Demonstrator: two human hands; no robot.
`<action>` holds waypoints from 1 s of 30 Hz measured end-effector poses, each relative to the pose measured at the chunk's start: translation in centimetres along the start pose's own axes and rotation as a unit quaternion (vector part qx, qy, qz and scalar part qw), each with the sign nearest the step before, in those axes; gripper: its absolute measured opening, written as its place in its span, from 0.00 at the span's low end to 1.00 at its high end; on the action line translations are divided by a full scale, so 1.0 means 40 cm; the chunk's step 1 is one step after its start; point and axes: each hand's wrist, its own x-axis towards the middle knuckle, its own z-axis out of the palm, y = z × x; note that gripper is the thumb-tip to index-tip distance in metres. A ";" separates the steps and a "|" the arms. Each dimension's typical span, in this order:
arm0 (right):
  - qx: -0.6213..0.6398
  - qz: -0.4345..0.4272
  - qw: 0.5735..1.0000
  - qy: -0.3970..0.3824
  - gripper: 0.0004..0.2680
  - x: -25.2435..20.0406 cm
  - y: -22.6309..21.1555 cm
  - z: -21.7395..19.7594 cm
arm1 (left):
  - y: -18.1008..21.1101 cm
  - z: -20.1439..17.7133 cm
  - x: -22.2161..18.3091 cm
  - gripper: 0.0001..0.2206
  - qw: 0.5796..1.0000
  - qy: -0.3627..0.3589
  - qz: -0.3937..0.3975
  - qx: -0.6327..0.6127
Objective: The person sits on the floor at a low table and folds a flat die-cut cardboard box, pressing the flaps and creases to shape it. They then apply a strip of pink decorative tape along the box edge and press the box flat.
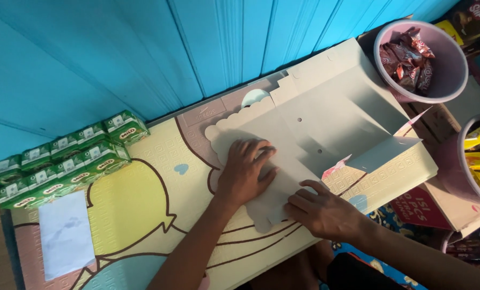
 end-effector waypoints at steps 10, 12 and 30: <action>-0.016 -0.002 1.000 0.013 0.09 -0.005 0.009 0.014 | 0.003 -0.004 0.005 0.18 1.000 -0.005 -0.004 0.010; -0.001 -0.001 1.000 0.015 0.07 -0.009 0.015 0.018 | 0.007 -0.006 0.007 0.17 1.000 -0.002 -0.003 0.008; 0.004 -0.021 0.998 0.054 0.09 -0.040 0.060 0.029 | 0.013 -0.011 0.018 0.17 1.000 -0.016 -0.012 0.018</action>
